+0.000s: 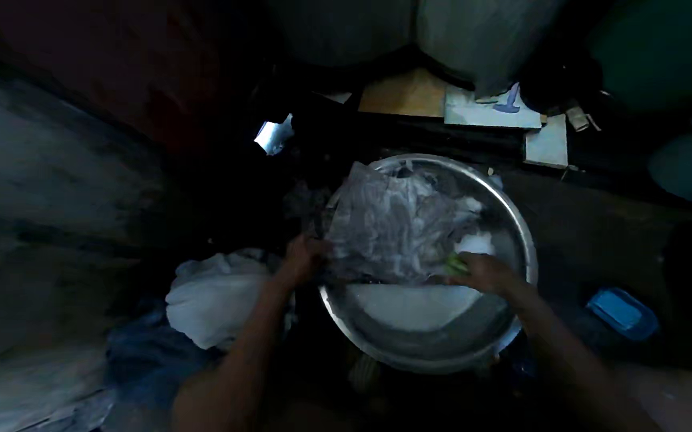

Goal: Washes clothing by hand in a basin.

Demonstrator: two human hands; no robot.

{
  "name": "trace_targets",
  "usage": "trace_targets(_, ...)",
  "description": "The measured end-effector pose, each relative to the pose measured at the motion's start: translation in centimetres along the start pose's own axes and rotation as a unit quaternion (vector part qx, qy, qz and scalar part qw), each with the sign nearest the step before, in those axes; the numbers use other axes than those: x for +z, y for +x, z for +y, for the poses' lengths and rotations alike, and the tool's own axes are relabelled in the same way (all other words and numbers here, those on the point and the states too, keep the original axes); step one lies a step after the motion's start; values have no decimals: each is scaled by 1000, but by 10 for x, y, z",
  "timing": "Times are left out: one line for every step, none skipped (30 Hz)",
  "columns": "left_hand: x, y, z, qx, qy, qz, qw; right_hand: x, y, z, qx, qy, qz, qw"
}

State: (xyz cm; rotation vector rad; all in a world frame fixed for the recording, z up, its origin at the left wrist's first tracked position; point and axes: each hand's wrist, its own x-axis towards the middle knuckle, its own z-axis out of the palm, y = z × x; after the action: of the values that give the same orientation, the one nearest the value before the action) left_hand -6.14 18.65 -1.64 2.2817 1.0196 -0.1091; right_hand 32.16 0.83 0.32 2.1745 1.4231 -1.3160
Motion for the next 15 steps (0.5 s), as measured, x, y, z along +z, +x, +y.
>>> trace_targets(23,-9,-12,-15,-25,16,999,15,13,10,37,-15,-44,998)
trace_targets(40,-16,-17,-31,-64,69,995,28,23,18,75,-36,-70,994)
trace_targets(54,-22,-16,-59,-123,143,980,45,30,20,106,-45,-75,991)
trace_targets(63,-25,-11,-107,-178,204,957,69,34,20,121,-41,-70,989)
trace_targets(70,-25,-5,-159,-218,235,934,95,39,15,112,-33,-65,991)
trace_targets(73,-21,-1,-201,-249,240,917,119,45,2,83,-36,-73,993)
trace_targets(76,-14,1,-229,-277,233,904,137,54,-18,50,-31,-102,993)
trace_targets(82,-8,2,-247,-301,227,893,152,60,-40,16,-7,-129,992)
trace_targets(88,-5,1,-254,-315,231,885,160,62,-60,-14,50,-150,987)
trace_targets(93,-2,0,-252,-321,240,881,161,65,-76,-48,127,-162,977)
trace_targets(97,-1,-2,-242,-316,244,884,154,64,-91,-85,216,-160,960)
trace_targets(99,-1,-4,-228,-304,249,891,142,61,-106,-125,307,-147,932)
trace_targets(101,-2,-5,-220,-294,252,895,126,54,-124,-163,382,-120,901)
trace_targets(101,-3,-5,-219,-287,252,898,107,45,-147,-181,441,-83,875)
trace_targets(101,-3,-4,-220,-285,256,897,90,37,-174,-180,470,-17,864)
